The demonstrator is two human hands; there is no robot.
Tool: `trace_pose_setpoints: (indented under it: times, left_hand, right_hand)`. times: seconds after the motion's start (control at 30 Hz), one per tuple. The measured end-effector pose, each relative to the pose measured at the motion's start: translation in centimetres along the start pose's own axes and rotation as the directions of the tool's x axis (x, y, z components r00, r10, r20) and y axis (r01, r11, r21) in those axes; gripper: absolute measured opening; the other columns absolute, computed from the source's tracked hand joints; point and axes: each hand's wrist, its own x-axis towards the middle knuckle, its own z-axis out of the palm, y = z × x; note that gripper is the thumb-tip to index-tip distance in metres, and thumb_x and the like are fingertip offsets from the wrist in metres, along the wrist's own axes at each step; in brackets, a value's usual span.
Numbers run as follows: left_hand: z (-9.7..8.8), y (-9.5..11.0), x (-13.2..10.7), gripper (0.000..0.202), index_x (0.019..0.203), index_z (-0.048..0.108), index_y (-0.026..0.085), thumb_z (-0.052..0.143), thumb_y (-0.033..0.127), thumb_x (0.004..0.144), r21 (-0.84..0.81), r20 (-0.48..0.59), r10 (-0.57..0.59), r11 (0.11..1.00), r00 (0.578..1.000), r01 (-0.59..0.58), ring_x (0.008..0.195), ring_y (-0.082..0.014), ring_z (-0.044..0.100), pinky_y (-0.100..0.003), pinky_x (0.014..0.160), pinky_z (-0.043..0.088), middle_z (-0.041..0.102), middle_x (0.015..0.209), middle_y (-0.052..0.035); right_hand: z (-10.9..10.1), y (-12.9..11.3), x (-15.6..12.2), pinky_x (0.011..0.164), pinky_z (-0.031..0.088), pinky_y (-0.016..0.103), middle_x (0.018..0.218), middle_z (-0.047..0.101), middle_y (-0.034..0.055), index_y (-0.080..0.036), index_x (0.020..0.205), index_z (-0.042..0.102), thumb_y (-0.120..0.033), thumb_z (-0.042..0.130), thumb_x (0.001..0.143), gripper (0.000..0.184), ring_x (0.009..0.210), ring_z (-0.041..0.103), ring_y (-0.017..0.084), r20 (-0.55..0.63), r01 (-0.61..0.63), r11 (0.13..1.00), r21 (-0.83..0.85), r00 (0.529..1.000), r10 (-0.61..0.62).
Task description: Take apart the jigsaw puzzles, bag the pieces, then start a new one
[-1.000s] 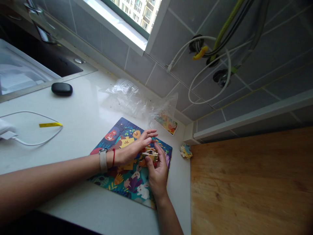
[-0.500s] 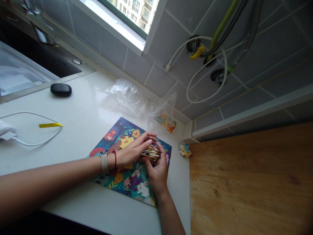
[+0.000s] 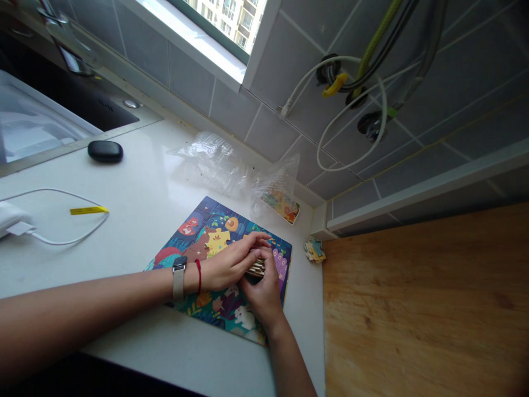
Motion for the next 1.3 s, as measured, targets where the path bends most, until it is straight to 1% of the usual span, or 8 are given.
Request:
trace_pose_setpoints:
  times: [0.27, 0.53, 0.73, 0.9, 1.03, 1.17, 1.23, 1.3]
  left_hand:
    - [0.2, -0.6, -0.2, 0.039, 0.145, 0.048, 0.022, 0.037, 0.037, 0.111, 0.059, 0.008, -0.058, 0.997, 0.998, 0.057, 0.132, -0.0256, 0.058, -0.044, 0.116, 0.046, 0.062, 0.14, -0.0115]
    - [-0.2, 0.3, -0.1, 0.056, 0.153, 0.042, 0.022, 0.037, 0.055, 0.109, 0.012, 0.165, 0.048, 0.999, 0.985, -0.05, 0.143, -0.0295, 0.049, -0.047, 0.121, 0.039, 0.051, 0.154, -0.0153]
    - [0.1, 0.4, 0.2, 0.059, 0.149, 0.047, 0.023, 0.033, 0.062, 0.107, -0.076, 0.07, -0.055, 0.995, 0.996, 0.06, 0.134, -0.028, 0.055, -0.046, 0.117, 0.042, 0.059, 0.143, -0.0146]
    - [0.1, 0.4, 0.0, 0.062, 0.149, 0.047, 0.022, 0.036, 0.065, 0.106, -0.133, 0.071, -0.053, 0.989, 0.996, 0.063, 0.135, -0.0278, 0.055, -0.043, 0.117, 0.041, 0.058, 0.144, -0.0147]
    - [-0.3, 0.8, 0.6, 0.068, 0.153, 0.043, 0.024, 0.025, 0.069, 0.105, -0.209, 0.046, -0.041, 0.977, 0.998, 0.049, 0.134, -0.0291, 0.056, -0.045, 0.112, 0.046, 0.058, 0.146, -0.0148]
    - [-2.7, 2.5, 1.6, 0.05, 0.15, 0.046, 0.025, 0.036, 0.053, 0.11, 0.003, -0.032, -0.005, 1.0, 0.999, 0.005, 0.135, -0.0261, 0.056, -0.045, 0.116, 0.043, 0.061, 0.144, -0.0126]
    - [-4.6, 3.5, 1.3, 0.044, 0.146, 0.052, 0.025, 0.043, 0.048, 0.11, 0.199, 0.051, -0.041, 0.98, 0.998, 0.03, 0.136, -0.0261, 0.056, -0.046, 0.118, 0.042, 0.06, 0.146, -0.012]
    - [-6.6, 4.2, 0.2, 0.051, 0.152, 0.047, 0.028, 0.05, 0.05, 0.106, 0.433, 0.189, -0.15, 0.9, 0.97, 0.055, 0.142, -0.0294, 0.051, -0.05, 0.121, 0.04, 0.054, 0.154, -0.0119]
  right_hand:
    - [-1.4, 1.0, 0.1, 0.109, 0.051, 0.043, 0.138, 0.064, 0.0087, -0.028, 0.132, 0.053, -0.029, 0.083, 0.078, 0.062, 0.131, 0.061, 0.028, 0.082, -0.044, 0.998, 0.055, 0.996, 0.04]
    - [-1.0, 0.9, 0.6, 0.089, 0.056, 0.039, 0.102, 0.073, 0.0047, -0.023, 0.099, 0.064, -0.029, 0.082, 0.073, 0.032, 0.099, 0.069, 0.027, 0.105, -0.116, 0.993, -0.008, 0.988, 0.117]
    - [-0.9, 0.4, 0.9, 0.087, 0.057, 0.04, 0.109, 0.073, 0.005, -0.024, 0.108, 0.062, -0.031, 0.082, 0.074, 0.04, 0.096, 0.071, 0.026, 0.112, -0.159, 0.987, 0.018, 0.981, 0.156]
    - [-1.8, 0.8, 0.8, 0.091, 0.057, 0.039, 0.127, 0.069, 0.0068, -0.025, 0.123, 0.058, -0.031, 0.088, 0.074, 0.058, 0.108, 0.071, 0.026, 0.213, -0.127, 0.989, 0.072, 0.971, 0.109]
    - [-2.3, 1.2, 1.1, 0.089, 0.057, 0.038, 0.115, 0.074, 0.0049, -0.024, 0.118, 0.064, -0.031, 0.089, 0.075, 0.05, 0.102, 0.073, 0.025, 0.264, -0.157, 0.982, 0.107, 0.956, 0.124]
    - [-2.4, 1.3, 1.2, 0.085, 0.056, 0.036, 0.106, 0.076, 0.0044, -0.023, 0.108, 0.069, -0.036, 0.091, 0.074, 0.042, 0.097, 0.073, 0.025, 0.238, -0.161, 0.981, 0.109, 0.962, 0.131]
    - [-2.4, 1.2, 1.2, 0.083, 0.055, 0.035, 0.104, 0.076, 0.0045, -0.022, 0.107, 0.07, -0.038, 0.091, 0.075, 0.041, 0.095, 0.072, 0.024, 0.212, -0.146, 0.984, 0.107, 0.97, 0.12]
    - [-2.5, 1.1, 1.1, 0.081, 0.054, 0.034, 0.102, 0.075, 0.0044, -0.022, 0.105, 0.069, -0.038, 0.09, 0.076, 0.039, 0.093, 0.071, 0.024, 0.187, -0.129, 0.987, 0.101, 0.976, 0.108]
